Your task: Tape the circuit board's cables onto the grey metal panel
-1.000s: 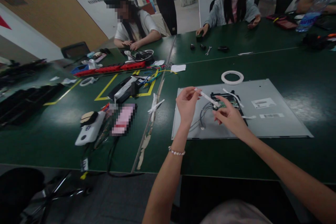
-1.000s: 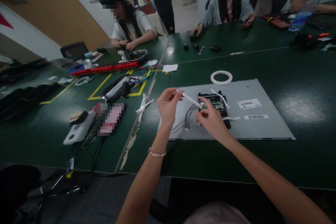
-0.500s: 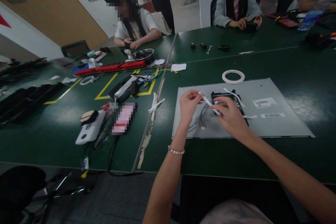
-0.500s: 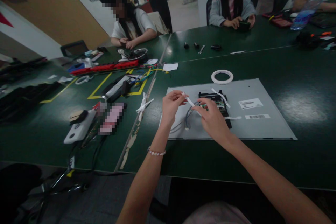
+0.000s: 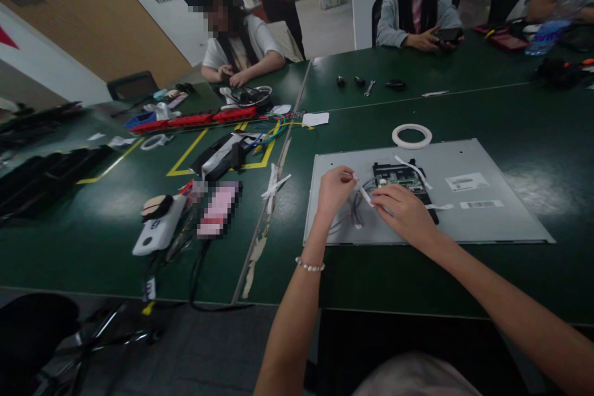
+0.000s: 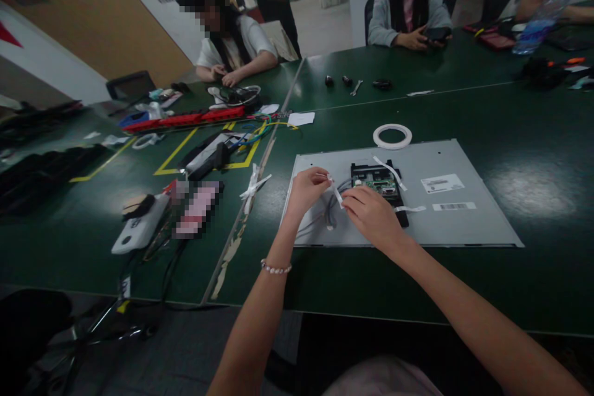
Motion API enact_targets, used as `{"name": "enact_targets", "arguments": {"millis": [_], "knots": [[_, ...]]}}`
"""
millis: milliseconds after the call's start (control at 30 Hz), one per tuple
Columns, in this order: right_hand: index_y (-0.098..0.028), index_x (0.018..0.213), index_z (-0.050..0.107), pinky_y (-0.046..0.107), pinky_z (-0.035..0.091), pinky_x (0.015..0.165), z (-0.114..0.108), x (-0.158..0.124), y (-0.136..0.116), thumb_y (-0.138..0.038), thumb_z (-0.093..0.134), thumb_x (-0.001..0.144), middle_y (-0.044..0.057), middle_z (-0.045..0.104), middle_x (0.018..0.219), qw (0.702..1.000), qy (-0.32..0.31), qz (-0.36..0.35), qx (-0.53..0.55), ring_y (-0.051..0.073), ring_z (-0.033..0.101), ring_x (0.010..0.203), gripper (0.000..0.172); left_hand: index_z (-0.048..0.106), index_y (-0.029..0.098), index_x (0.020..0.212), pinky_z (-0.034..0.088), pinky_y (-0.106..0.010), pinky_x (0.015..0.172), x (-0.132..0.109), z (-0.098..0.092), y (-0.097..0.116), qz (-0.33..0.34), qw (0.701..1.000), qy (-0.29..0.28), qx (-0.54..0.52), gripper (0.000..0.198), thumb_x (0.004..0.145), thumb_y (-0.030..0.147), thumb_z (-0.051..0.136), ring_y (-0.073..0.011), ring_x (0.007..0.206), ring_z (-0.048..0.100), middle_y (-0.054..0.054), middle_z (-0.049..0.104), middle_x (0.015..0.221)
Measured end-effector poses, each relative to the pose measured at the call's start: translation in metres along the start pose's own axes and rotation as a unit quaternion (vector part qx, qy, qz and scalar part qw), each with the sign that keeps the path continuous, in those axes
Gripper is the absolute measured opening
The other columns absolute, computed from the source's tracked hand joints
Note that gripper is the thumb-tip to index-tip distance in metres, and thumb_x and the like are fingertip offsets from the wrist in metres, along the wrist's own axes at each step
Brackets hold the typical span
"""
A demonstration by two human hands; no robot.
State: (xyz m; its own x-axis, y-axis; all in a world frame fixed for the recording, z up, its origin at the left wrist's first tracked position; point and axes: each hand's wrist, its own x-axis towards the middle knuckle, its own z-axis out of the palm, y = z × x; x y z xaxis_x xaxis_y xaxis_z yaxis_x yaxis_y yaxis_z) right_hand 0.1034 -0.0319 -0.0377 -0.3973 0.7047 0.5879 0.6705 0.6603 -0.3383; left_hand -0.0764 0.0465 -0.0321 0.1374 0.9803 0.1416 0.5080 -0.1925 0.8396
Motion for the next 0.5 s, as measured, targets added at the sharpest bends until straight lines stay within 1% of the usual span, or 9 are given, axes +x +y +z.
{"name": "enact_targets", "arguments": {"millis": [200, 367, 500], "knots": [[-0.014, 0.091, 0.064, 0.036, 0.044, 0.093, 0.006, -0.001, 0.002, -0.011, 0.052, 0.087, 0.005, 0.062, 0.104, 1.000, -0.028, 0.012, -0.003, 0.018, 0.054, 0.100, 0.013, 0.066, 0.019, 0.087, 0.049, -0.024, 0.067, -0.004, -0.002, 0.000, 0.011, 0.993, 0.008, 0.119, 0.015, 0.073, 0.015, 0.062, -0.0175, 0.078, 0.068, -0.003, 0.071, 0.077], [-0.015, 0.095, 0.066, 0.039, 0.042, 0.096, 0.010, -0.001, 0.002, -0.013, 0.050, 0.088, 0.007, 0.062, 0.107, 0.999, -0.044, 0.012, -0.012, 0.019, 0.053, 0.105, 0.018, 0.067, 0.019, 0.085, 0.048, -0.026, 0.067, -0.005, 0.001, 0.000, 0.027, 0.991, 0.009, 0.128, 0.016, 0.072, 0.013, 0.060, -0.0190, 0.077, 0.067, -0.004, 0.070, 0.076], [-0.016, 0.098, 0.067, 0.041, 0.041, 0.097, 0.012, -0.001, 0.002, -0.014, 0.049, 0.088, 0.007, 0.062, 0.108, 0.999, -0.049, 0.008, -0.011, 0.021, 0.052, 0.106, 0.020, 0.067, 0.019, 0.086, 0.049, -0.025, 0.068, -0.004, 0.002, -0.002, 0.023, 0.991, 0.002, 0.130, 0.020, 0.071, 0.011, 0.057, -0.0188, 0.077, 0.067, -0.004, 0.070, 0.075]]}}
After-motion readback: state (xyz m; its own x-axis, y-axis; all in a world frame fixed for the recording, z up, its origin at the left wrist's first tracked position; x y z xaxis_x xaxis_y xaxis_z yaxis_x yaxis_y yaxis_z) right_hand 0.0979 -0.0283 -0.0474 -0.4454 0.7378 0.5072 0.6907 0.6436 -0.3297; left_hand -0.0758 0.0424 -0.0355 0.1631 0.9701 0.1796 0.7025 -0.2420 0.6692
